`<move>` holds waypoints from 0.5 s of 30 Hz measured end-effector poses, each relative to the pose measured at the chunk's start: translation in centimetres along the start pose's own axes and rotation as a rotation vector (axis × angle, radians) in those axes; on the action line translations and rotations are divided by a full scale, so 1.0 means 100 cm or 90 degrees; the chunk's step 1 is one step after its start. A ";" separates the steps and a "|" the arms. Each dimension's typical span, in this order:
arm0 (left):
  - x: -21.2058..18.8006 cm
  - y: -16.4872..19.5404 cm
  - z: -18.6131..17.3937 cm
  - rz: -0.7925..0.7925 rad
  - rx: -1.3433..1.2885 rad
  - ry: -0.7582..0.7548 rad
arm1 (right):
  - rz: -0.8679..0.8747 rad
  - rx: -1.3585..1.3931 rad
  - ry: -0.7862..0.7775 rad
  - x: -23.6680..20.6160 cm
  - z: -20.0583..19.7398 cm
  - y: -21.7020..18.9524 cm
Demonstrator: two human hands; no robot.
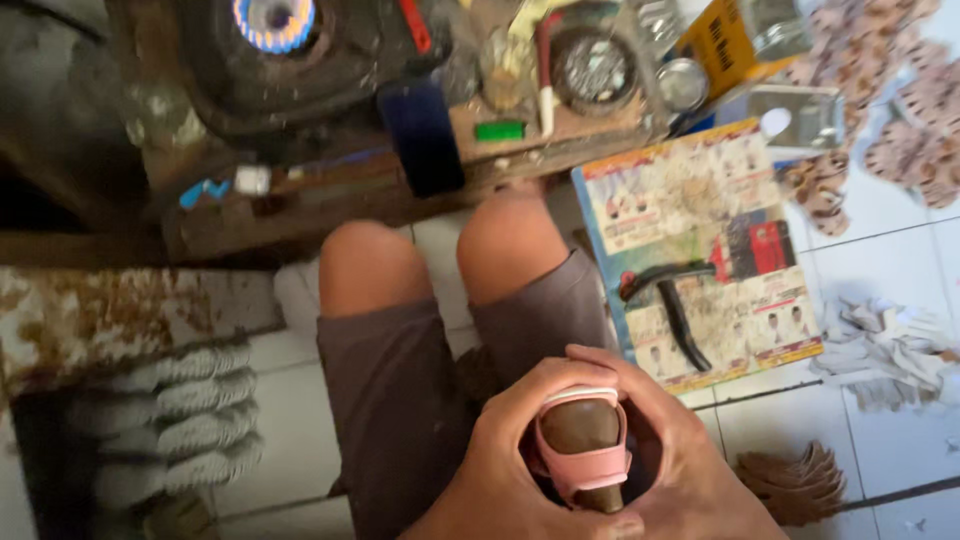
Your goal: The person sits on the floor and uses a knife to trim the edges of pink slippers. They then heat the sole and upper over a gas stove flame and press them together to bond. The process is repeated for multiple slippers.
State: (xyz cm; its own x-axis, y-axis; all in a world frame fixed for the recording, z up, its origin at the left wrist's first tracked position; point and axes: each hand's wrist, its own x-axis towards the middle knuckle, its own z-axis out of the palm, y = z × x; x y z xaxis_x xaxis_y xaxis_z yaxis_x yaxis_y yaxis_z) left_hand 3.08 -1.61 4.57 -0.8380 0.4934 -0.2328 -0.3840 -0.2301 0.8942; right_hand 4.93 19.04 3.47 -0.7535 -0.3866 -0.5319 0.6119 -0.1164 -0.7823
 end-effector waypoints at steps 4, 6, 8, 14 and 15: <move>-0.003 -0.014 0.004 0.105 -0.003 0.044 | -0.108 -0.217 0.098 -0.004 0.004 0.019; -0.005 -0.021 0.011 0.126 -0.027 0.090 | -0.135 -0.093 0.040 -0.004 0.001 0.025; -0.003 -0.025 0.011 0.169 -0.006 0.098 | -0.156 -0.061 -0.007 0.000 -0.001 0.027; -0.008 0.015 -0.013 0.198 0.068 -0.028 | -0.318 -0.297 0.003 0.009 0.012 0.006; -0.009 0.025 -0.015 0.164 0.045 -0.044 | -0.357 -0.344 0.010 0.010 0.013 -0.001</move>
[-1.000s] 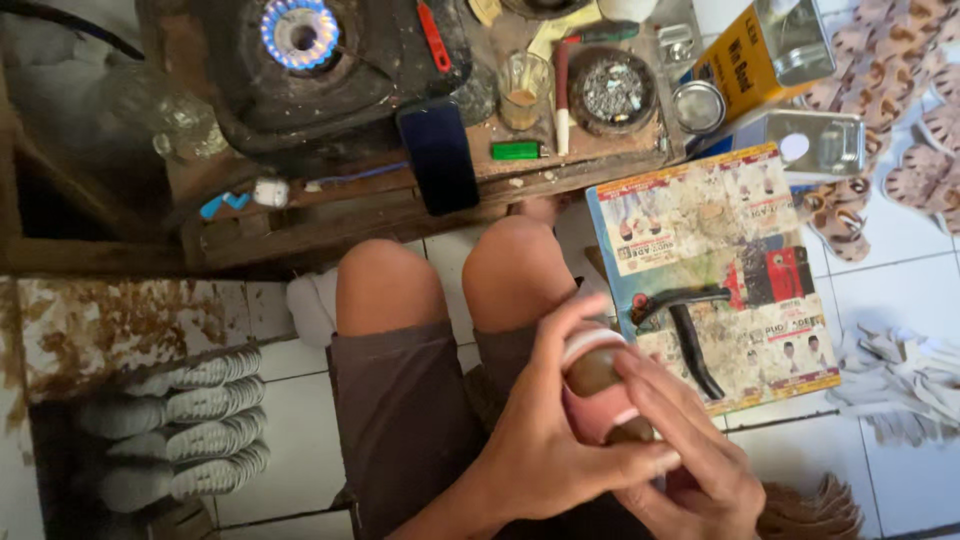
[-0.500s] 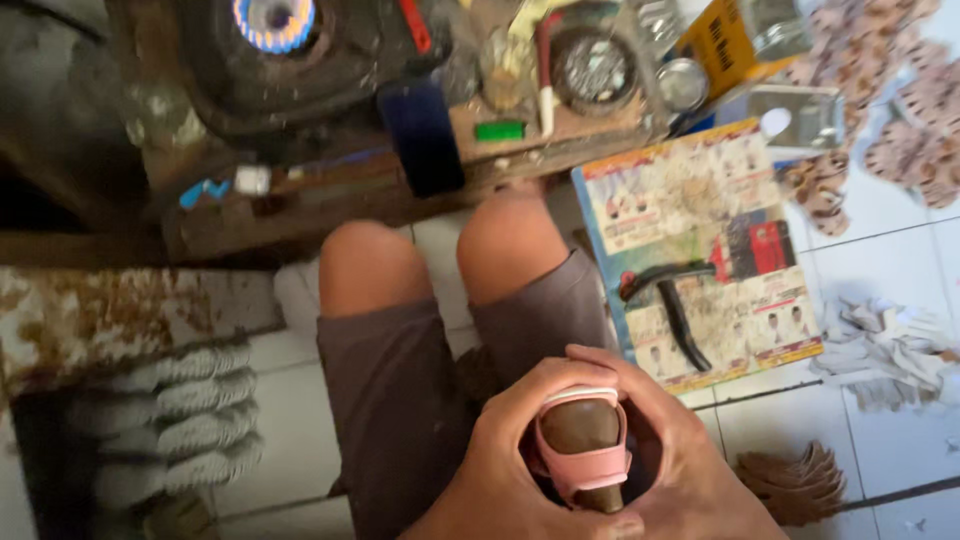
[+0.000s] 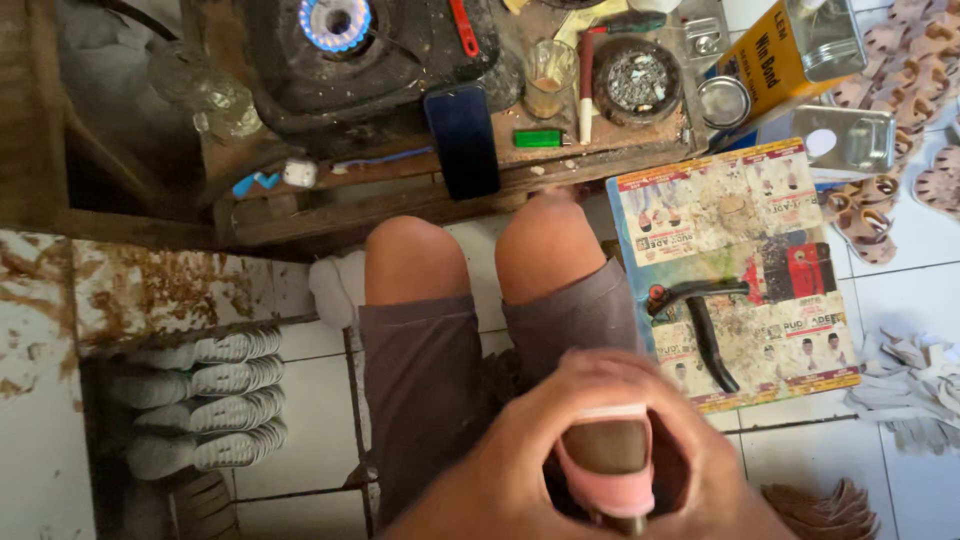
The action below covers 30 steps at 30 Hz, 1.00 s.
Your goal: The person sits on the floor and uses a knife to trim the edges of pink slippers. They then heat the sole and upper over a gas stove flame and press them together to bond. The process is repeated for multiple slippers.
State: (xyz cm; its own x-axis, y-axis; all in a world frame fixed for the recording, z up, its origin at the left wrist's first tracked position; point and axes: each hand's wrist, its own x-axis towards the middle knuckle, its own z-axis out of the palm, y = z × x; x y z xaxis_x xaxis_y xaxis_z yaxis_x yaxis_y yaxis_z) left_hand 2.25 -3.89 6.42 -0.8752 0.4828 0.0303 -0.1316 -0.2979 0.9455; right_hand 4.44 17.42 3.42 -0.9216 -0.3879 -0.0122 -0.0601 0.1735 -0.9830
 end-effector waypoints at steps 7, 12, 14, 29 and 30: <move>0.053 -0.018 -0.021 -0.177 -0.282 0.078 | -0.503 -0.313 0.039 0.035 -0.036 0.021; 0.077 -0.027 -0.033 -0.070 -0.046 0.087 | -0.160 -0.068 0.025 0.046 -0.047 0.020; 0.089 -0.019 -0.033 0.077 0.114 0.100 | -0.136 0.082 0.016 0.063 -0.052 0.008; 0.075 -0.024 -0.040 0.006 0.058 -0.018 | -0.056 -0.062 0.044 0.074 -0.042 0.014; 0.075 -0.023 -0.039 0.047 0.136 0.001 | -0.067 -0.064 0.036 0.074 -0.042 0.012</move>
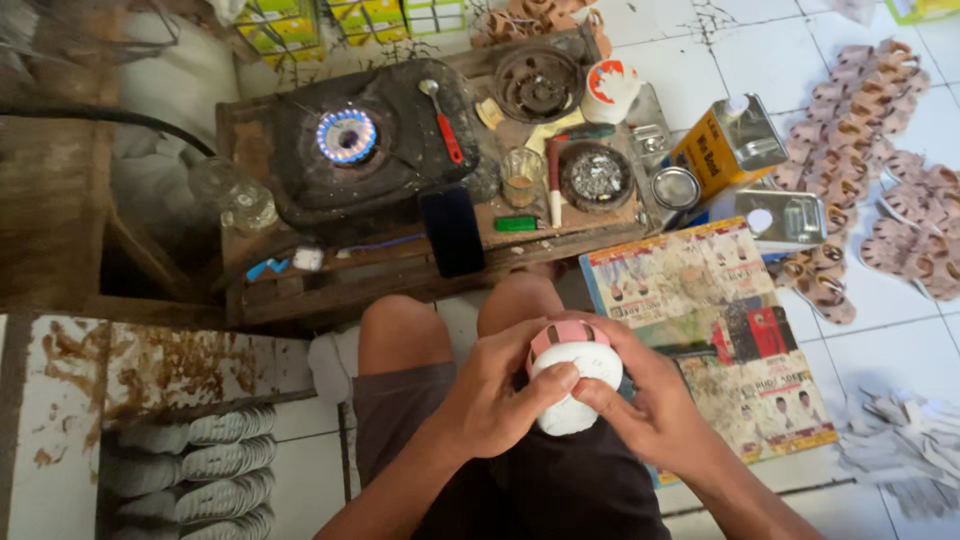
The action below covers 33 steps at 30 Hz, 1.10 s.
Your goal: The person sits on the floor and uses a knife to trim the edges of pink slippers. They then heat the sole and upper over a gas stove flame and press them together to bond. The process is repeated for multiple slippers.
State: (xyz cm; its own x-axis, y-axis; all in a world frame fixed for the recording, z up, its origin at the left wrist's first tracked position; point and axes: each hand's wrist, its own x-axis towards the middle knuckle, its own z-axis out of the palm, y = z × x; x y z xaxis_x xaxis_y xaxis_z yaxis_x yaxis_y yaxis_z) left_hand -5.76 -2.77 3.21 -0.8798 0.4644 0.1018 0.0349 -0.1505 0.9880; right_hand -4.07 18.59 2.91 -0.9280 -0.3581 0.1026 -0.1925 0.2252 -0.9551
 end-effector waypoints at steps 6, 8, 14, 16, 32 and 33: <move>-0.007 0.008 -0.008 0.175 0.234 -0.085 | 0.064 -0.057 -0.103 -0.019 -0.014 -0.021; -0.009 0.010 -0.005 0.232 0.332 -0.101 | 0.027 -0.086 -0.104 -0.026 -0.018 -0.023; -0.015 0.041 0.001 0.172 0.494 -0.158 | -0.008 0.052 -0.154 -0.026 -0.023 -0.032; -0.024 0.055 -0.001 -0.048 0.412 -0.270 | -0.049 0.179 -0.206 -0.025 -0.024 -0.038; -0.094 -0.005 0.055 -0.033 -0.636 0.426 | 0.264 0.582 -0.102 -0.069 0.080 0.001; -0.091 -0.004 0.058 -0.018 -0.636 0.425 | 0.276 0.591 -0.104 -0.071 0.081 0.000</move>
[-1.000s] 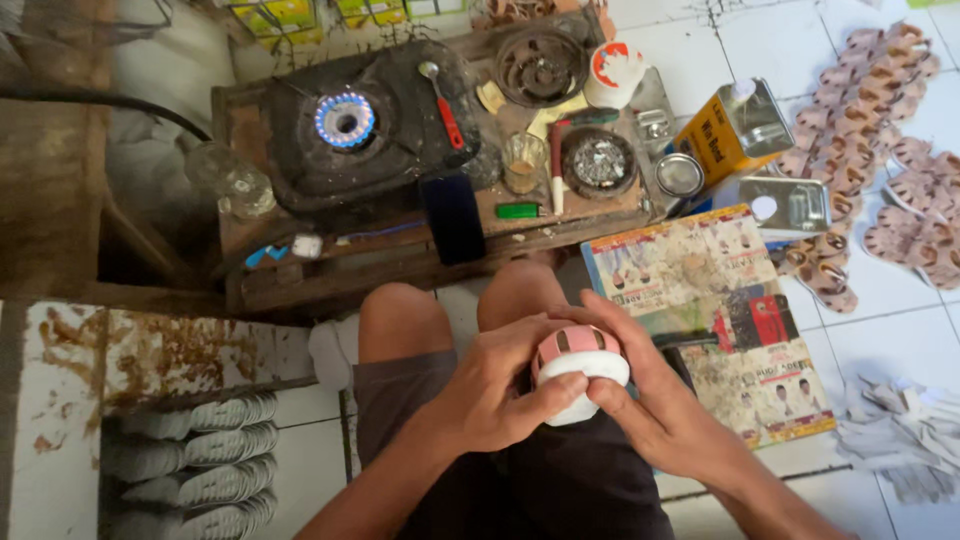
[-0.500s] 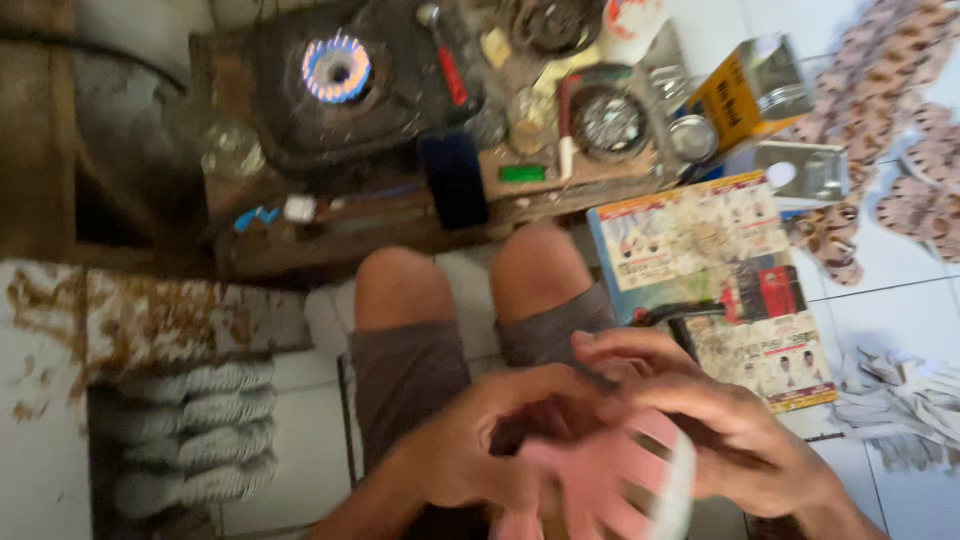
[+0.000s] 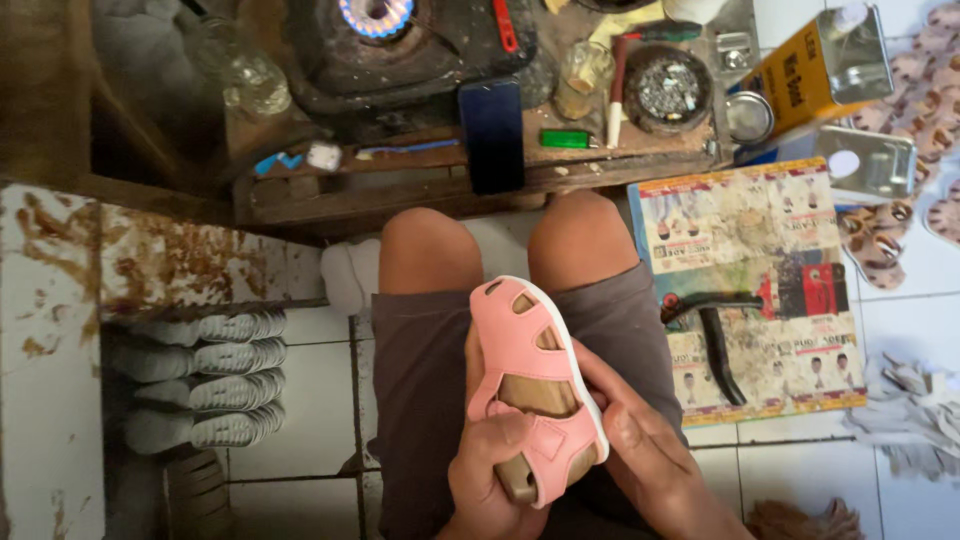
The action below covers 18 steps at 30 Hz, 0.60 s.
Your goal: The person sits on the floor and uses a knife to trim the edges of pink slippers. They then heat the sole and upper over a gas stove flame and press them together to bond. The process is repeated for multiple slippers.
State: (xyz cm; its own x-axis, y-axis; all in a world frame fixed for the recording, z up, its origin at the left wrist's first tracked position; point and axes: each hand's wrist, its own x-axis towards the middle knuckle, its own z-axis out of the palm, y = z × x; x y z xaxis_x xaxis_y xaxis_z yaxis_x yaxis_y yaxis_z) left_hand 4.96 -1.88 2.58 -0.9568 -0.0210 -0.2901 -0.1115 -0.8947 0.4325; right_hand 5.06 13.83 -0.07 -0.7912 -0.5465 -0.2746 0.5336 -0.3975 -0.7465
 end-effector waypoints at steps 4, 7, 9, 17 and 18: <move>0.002 -0.006 0.009 0.016 0.015 -0.017 | -0.047 -0.061 0.076 0.001 0.008 0.005; 0.005 -0.011 0.013 0.054 0.014 0.057 | -0.170 -0.029 0.091 0.008 0.016 0.019; 0.008 -0.014 0.014 0.044 -0.026 0.086 | -0.255 -0.044 0.123 0.013 0.019 0.028; 0.013 -0.020 0.000 0.122 0.081 0.052 | -0.030 0.125 0.220 0.023 -0.002 0.012; 0.013 -0.019 -0.003 0.146 0.080 0.037 | 0.011 0.134 0.267 0.022 -0.006 0.010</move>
State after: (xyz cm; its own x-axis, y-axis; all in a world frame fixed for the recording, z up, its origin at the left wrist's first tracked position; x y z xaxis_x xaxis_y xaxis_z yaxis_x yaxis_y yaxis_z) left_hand 3.96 -0.34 1.15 -0.9441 -0.2456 -0.2198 0.0703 -0.8016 0.5936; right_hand 3.65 12.62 -1.77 -0.8115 -0.2266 -0.5386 0.5620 -0.5553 -0.6130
